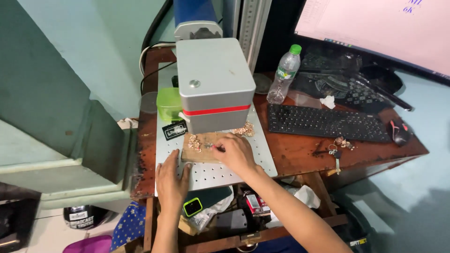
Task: The person is using a laser marking machine to engrave designs onto small jewelry components, carefully positioning each piece on a wooden jig.
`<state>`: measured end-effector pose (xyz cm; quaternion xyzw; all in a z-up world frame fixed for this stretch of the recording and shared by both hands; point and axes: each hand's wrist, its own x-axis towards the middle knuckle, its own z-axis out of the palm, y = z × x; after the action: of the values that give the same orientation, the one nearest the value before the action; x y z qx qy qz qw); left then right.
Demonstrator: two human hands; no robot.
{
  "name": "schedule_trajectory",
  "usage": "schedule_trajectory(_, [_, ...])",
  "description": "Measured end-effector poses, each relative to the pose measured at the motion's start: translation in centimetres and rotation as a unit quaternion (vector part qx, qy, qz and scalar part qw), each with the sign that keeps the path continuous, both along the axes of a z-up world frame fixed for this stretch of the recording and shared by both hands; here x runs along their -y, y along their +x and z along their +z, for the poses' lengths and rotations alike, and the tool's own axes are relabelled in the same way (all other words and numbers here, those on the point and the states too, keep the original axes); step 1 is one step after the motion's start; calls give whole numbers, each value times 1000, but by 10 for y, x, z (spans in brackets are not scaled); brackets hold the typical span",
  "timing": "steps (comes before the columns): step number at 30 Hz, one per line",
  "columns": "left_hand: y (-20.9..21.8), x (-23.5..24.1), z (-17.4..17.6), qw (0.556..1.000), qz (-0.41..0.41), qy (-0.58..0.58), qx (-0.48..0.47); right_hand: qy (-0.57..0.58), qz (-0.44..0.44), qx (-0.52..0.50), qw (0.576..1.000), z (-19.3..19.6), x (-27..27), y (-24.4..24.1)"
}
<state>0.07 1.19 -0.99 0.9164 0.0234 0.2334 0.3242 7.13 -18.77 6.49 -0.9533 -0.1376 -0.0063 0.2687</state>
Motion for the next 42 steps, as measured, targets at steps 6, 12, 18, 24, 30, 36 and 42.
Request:
schedule_trajectory(6, [0, -2, -7, 999, -4, 20, 45, 26, -77, -47, 996, 6, 25, 24])
schedule_trajectory(12, [0, -2, -6, 999, -7, 13, 33, -1, -128, 196, 972, -37, 65, 66])
schedule_trajectory(18, [-1, 0, -10, 999, 0, 35, 42, 51, 26, -12, 998, 12, -29, -3])
schedule_trajectory(24, [-6, 3, 5, 998, -11, -39, 46, 96, 11, 23, 995, -33, -31, 11])
schedule_trajectory(30, [-13, 8, 19, 983, -80, -82, 144, 216, 68, -127, 966, 3, -9, -17])
schedule_trajectory(36, [-6, 33, 4, 940, -252, -163, 164, 333, 121, -66, 933, -5, 19, -29])
schedule_trajectory(42, [10, 54, 53, 943, -263, -153, 134, 471, 106, -50, 874, -17, 33, -26])
